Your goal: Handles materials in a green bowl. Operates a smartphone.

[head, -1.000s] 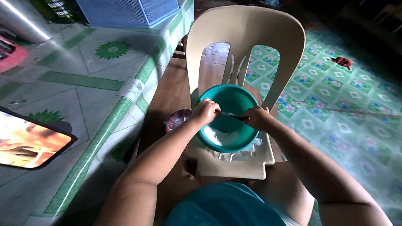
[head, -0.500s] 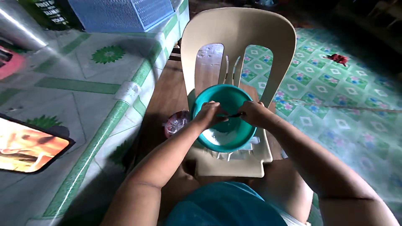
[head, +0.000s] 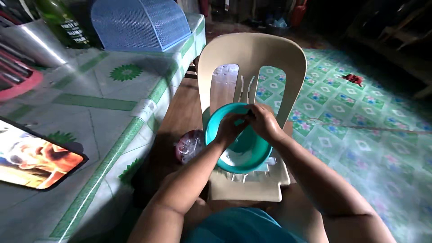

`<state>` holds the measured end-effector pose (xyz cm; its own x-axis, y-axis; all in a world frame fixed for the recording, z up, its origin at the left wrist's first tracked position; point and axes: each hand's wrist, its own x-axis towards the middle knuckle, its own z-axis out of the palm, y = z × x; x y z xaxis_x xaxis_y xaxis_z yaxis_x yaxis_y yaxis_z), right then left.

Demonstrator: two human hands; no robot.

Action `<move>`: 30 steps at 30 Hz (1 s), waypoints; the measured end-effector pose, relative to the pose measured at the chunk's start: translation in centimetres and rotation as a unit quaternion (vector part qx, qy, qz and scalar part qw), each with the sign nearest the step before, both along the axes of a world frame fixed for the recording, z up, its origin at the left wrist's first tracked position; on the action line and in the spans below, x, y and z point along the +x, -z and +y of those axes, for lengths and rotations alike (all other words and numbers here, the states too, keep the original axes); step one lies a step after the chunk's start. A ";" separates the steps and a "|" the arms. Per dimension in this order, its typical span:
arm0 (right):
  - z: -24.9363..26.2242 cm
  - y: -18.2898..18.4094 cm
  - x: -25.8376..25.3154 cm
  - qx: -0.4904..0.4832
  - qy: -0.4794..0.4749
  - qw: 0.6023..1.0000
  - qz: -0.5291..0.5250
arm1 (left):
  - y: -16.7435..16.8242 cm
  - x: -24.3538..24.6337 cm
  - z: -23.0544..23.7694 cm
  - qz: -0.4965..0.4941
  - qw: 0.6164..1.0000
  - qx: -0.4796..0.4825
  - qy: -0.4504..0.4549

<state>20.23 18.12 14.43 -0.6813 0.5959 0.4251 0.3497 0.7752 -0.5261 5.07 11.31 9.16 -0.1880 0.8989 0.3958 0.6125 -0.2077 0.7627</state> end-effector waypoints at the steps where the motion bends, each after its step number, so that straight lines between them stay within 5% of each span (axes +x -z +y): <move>1: 0.2 -1.5 0.1 -0.003 -0.004 1.000 -0.005 | -0.5 -0.4 -0.1 -0.019 0.999 -0.013 0.023; 8: -0.2 -10.6 1.6 -0.010 -0.058 0.998 -0.035 | 1.6 -2.0 -0.2 -0.059 0.992 -0.020 0.111; 12: -0.8 -10.7 1.9 0.045 -0.080 0.996 -0.018 | 2.0 -1.3 -0.2 -0.066 0.994 0.027 0.087; 20: -2.3 -9.4 2.4 0.152 -0.056 0.984 0.079 | 3.1 -1.7 -1.4 0.004 0.998 -0.048 0.035; 23: -1.0 -6.9 0.8 0.104 -0.067 0.992 -0.016 | 4.3 -2.3 -3.3 0.049 0.997 -0.048 -0.022; 27: -2.0 -10.8 1.5 0.129 -0.060 0.990 -0.006 | 4.8 -2.8 -6.6 0.067 0.996 -0.036 -0.040; 30: -2.2 -10.1 1.0 0.159 -0.048 0.984 0.066 | 6.2 -2.8 -8.7 0.081 0.995 0.023 -0.052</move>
